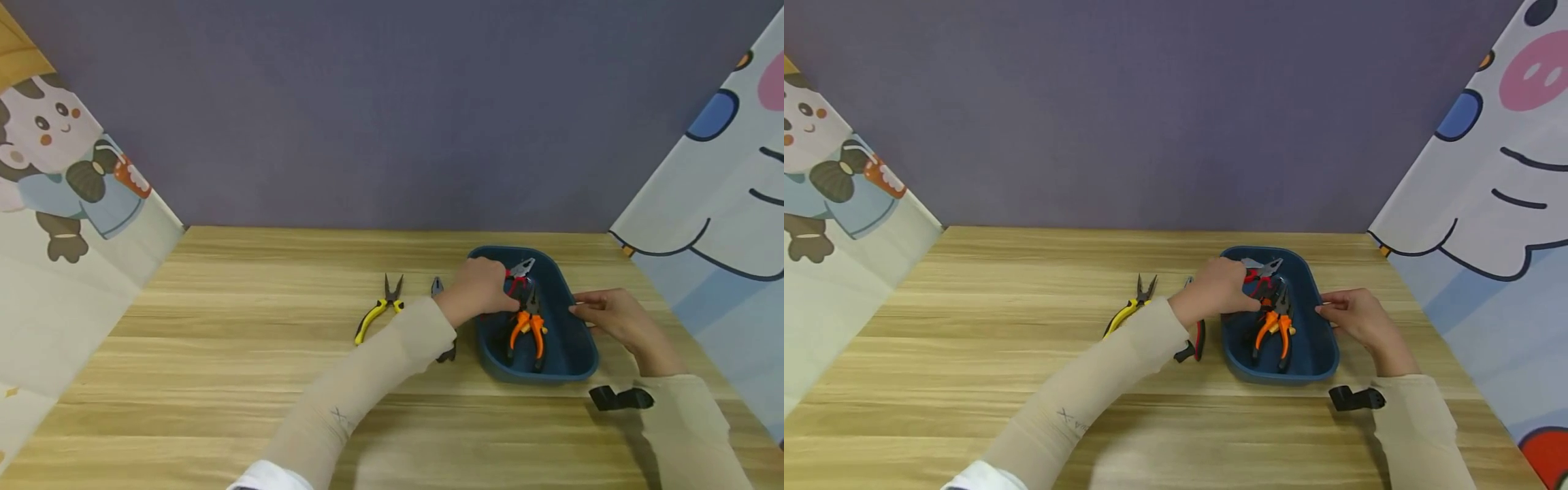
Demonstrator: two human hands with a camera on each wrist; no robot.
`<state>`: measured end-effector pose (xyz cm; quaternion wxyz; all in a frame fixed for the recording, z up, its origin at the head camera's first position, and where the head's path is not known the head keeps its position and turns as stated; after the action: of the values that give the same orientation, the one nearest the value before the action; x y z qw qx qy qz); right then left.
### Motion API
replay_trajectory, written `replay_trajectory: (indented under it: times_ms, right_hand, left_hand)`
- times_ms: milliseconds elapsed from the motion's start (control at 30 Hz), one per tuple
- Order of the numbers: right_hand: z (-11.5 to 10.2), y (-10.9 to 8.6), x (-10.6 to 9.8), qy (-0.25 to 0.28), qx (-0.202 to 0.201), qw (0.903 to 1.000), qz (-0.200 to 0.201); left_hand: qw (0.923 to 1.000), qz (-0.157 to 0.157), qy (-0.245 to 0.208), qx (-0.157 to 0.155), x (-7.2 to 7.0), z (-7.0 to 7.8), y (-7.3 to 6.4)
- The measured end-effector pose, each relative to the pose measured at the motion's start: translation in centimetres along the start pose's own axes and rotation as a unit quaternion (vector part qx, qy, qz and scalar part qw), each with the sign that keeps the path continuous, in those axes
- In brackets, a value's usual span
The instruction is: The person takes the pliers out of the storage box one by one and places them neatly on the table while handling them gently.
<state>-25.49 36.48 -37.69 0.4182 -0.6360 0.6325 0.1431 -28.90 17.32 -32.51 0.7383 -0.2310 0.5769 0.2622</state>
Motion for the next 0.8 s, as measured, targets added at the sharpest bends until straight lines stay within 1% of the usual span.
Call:
replay_trajectory:
  times_ms: [133, 233, 433, 533, 633, 800]
  right_hand:
    - [0.0, 0.0, 0.0, -0.002, 0.000, 1.0000, 0.000]
    - [0.0, 0.1, -0.1, -0.004, -0.003, 1.0000, 0.001]
    - [0.1, 0.0, -0.1, -0.002, 0.003, 1.0000, 0.003]
    - [0.0, -0.1, -0.1, -0.001, 0.004, 1.0000, 0.003]
    - [0.0, -0.2, -0.1, -0.003, 0.002, 1.0000, 0.002]
    - [-0.1, -0.2, 0.0, -0.005, -0.002, 1.0000, 0.003]
  left_hand:
    - [0.9995, 0.016, -0.026, 0.005, -0.3, -0.9, -1.3]
    - [0.9990, 0.020, -0.039, 0.005, -0.4, -1.4, -2.2]
    - [0.9997, 0.016, -0.021, 0.003, -0.5, -2.2, -3.6]
    - [0.9994, 0.028, -0.019, 0.006, -0.6, -2.6, -4.5]
    - [0.9984, 0.049, -0.025, 0.012, -0.7, -3.1, -5.4]
    - [0.9965, 0.071, -0.041, 0.019, -0.5, -4.4, -6.7]
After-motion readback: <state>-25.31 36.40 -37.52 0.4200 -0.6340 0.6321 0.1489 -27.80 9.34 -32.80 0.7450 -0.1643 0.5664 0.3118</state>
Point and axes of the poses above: each hand's wrist, its own y-axis towards the middle knuckle, its own x-axis out of the palm, z = x × y, the point moved 8 cm from there along y, towards the middle knuckle, and after that the axes turned 15 degrees about x, right-handed, at the moved point
